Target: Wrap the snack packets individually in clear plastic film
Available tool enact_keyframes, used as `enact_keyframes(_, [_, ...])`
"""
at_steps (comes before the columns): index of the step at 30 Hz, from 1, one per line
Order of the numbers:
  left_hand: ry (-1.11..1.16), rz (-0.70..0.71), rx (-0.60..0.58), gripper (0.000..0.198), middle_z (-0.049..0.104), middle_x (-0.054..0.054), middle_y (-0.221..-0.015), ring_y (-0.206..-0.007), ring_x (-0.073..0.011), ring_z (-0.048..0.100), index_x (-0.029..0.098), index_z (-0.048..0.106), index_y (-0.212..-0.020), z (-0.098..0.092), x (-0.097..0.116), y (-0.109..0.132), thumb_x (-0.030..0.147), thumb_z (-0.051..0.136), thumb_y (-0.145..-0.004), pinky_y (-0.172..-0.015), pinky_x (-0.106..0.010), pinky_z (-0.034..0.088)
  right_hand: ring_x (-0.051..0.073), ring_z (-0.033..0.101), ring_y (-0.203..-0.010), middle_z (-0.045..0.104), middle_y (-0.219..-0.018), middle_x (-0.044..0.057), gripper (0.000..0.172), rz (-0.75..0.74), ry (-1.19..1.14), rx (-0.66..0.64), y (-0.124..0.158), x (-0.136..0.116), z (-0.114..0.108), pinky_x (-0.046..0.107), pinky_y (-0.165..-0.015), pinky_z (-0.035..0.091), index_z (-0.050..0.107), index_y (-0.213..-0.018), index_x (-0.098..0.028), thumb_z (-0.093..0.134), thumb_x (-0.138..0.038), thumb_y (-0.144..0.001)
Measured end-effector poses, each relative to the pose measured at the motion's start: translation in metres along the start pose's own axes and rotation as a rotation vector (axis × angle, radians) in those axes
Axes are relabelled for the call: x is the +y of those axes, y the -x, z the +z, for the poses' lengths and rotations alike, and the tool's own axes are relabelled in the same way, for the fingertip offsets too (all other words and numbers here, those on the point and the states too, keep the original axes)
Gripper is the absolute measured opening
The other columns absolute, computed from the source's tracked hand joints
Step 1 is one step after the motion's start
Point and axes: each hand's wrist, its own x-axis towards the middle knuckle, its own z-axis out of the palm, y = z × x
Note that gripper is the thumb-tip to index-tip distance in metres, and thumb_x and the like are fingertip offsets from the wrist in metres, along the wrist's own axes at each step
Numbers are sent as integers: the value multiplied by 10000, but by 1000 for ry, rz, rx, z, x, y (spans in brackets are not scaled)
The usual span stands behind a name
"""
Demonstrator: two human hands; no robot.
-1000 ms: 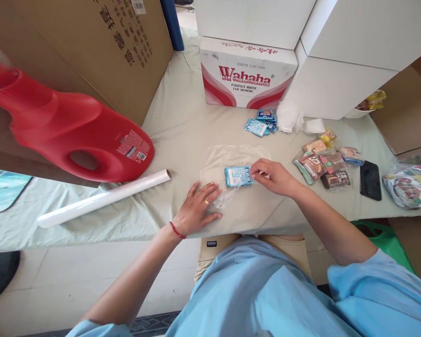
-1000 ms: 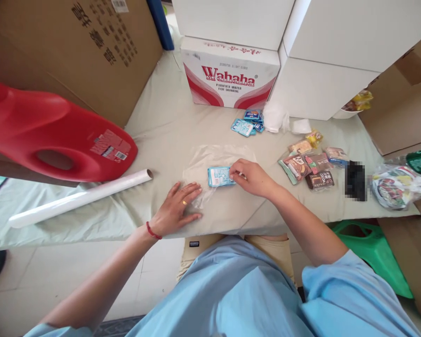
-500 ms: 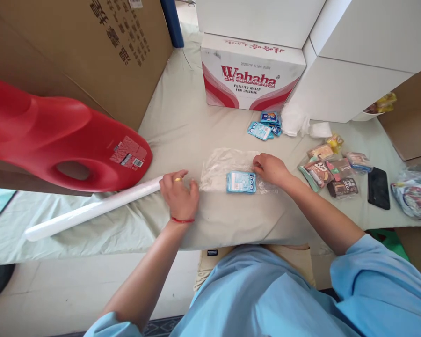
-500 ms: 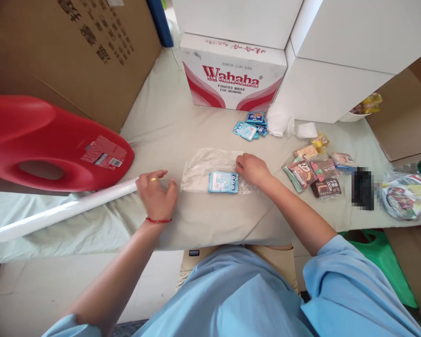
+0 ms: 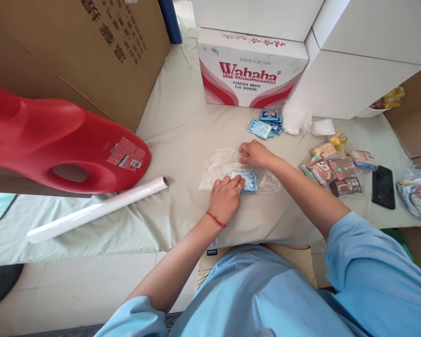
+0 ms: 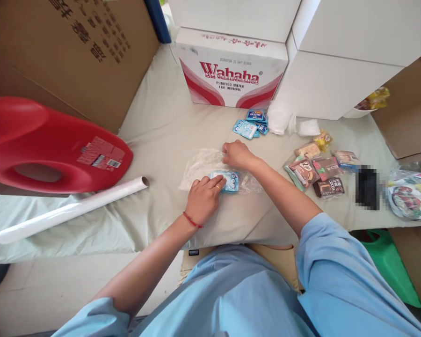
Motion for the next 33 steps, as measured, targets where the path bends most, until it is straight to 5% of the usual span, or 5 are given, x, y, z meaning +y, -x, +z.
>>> enact_keyframes(8, [17, -39, -6, 467, 646, -78, -1508, -1166, -296, 625, 240, 654, -1418, 2, 5, 3, 148, 398, -1038, -896, -472, 478, 186, 587, -862, 632, -1106, 115, 214, -331, -52, 149, 55, -14, -13, 272, -766, 393, 719, -1077, -144, 535, -185, -975])
enact_keyframes(18, [485, 6, 178, 469, 787, -49, -1197, -1141, -223, 701, 240, 776, -1138, 14, -34, 36, 57, 460, -844, -1053, -411, 550, 181, 565, -862, 620, -1136, 72, 411, -283, -117, 29, 100, -23, 59, 276, -786, 419, 661, -1386, -271, 434, -198, -1051])
enact_keyframes(25, [611, -767, 555, 375, 757, -108, -1141, -1137, -258, 686, 194, 693, -1141, -4, -60, 22, 426, 430, -1009, -1062, -437, 529, 222, 571, -871, 612, -1235, 110, 509, -235, 75, -21, 104, -40, 60, 301, -724, 389, 648, -1444, -340, 394, -157, -1043])
enact_keyframes(30, [361, -730, 290, 399, 537, -228, -1545, -1563, -416, 316, 168, 700, -1114, -8, -60, -9, 492, 633, -892, -1256, -608, 292, 241, 577, -950, 608, -1210, 121, 467, -222, 110, -15, 109, -47, 56, 302, -764, 400, 655, -1443, -329, 383, -219, -1080])
enact_keyframes(33, [286, -624, 194, 215, 583, -198, -1496, -1503, -442, 395, 195, 718, -923, -11, -58, -2, 309, 719, -741, -1191, -606, 381, 228, 551, -939, 600, -1161, 112, 438, -231, 63, -6, 108, -43, 59, 297, -803, 399, 685, -1408, -295, 388, -236, -1092])
